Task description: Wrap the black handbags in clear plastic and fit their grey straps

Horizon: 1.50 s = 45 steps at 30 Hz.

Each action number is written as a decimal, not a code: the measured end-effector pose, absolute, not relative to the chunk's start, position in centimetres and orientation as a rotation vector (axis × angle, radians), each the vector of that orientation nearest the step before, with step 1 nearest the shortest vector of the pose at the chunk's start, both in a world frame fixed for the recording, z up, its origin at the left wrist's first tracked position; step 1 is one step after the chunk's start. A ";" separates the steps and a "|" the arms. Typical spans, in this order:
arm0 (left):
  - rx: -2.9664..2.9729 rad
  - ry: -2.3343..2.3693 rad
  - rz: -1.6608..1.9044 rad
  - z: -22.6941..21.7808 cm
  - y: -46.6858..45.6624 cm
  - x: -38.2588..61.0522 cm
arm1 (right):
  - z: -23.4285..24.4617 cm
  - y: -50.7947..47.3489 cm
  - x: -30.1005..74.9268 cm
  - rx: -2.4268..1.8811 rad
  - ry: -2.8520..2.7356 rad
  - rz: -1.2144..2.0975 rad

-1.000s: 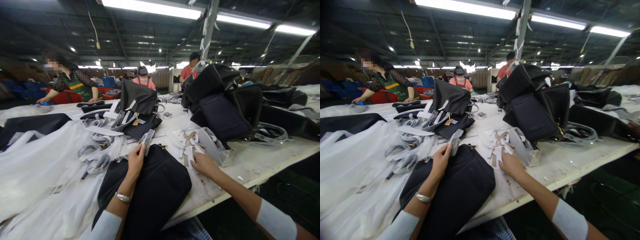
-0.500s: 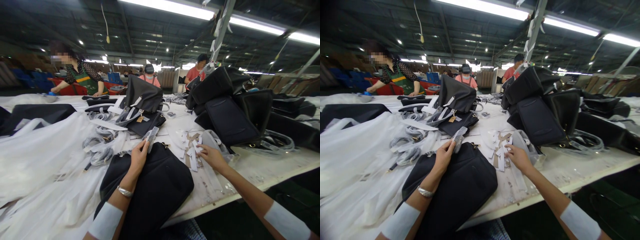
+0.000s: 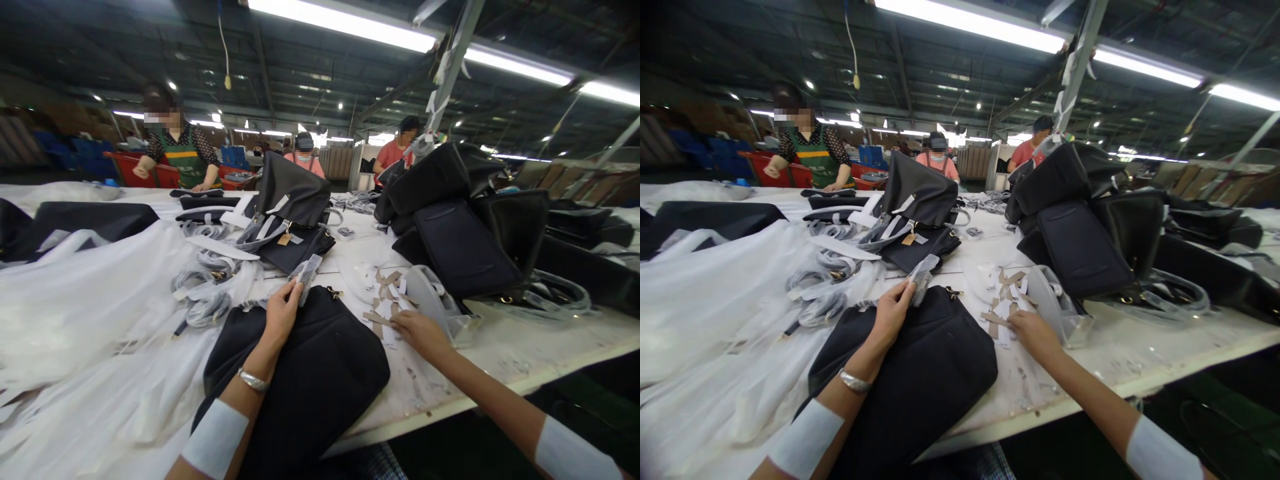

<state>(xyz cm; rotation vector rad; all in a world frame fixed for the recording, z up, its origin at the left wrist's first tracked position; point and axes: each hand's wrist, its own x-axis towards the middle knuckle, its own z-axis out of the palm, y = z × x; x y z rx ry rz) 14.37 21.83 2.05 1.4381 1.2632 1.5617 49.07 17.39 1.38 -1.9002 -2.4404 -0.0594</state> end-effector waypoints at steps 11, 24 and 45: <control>1.406 1.239 1.572 2.1 21.8 14.3 | 2.2 18.1 48.5 -1.969 -2.503 -0.059; 1.410 1.236 1.564 2.3 21.7 14.2 | 3.0 18.4 49.5 -1.890 -2.436 0.164; 1.333 1.180 1.559 2.6 21.5 14.3 | 3.7 20.2 50.3 -1.768 -2.205 0.311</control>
